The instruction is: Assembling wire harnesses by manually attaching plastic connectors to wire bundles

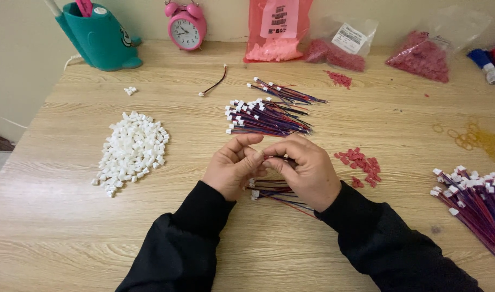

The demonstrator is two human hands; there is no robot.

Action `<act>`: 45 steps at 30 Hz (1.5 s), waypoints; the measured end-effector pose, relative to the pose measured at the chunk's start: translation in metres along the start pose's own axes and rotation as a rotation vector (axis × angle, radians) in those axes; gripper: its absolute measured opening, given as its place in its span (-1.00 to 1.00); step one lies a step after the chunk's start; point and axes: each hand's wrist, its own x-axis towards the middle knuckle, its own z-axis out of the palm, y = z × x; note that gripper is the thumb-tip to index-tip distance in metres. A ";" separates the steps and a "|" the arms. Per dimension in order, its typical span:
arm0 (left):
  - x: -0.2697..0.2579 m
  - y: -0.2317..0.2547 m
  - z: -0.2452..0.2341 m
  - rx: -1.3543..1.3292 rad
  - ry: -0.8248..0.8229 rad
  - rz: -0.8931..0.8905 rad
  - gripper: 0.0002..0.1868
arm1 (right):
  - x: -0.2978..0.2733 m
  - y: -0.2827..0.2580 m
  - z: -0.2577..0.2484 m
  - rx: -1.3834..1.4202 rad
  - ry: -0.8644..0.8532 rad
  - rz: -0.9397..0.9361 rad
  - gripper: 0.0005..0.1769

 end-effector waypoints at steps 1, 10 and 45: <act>0.000 0.001 0.000 0.000 0.002 -0.001 -0.59 | 0.000 -0.001 0.001 0.001 -0.001 0.001 -0.90; 0.000 0.004 -0.002 0.054 -0.028 0.020 -0.59 | -0.002 -0.001 0.004 0.016 0.017 0.051 -0.89; 0.000 0.016 -0.012 0.197 -0.234 0.071 -0.47 | -0.006 0.009 0.005 0.370 -0.118 0.363 -0.89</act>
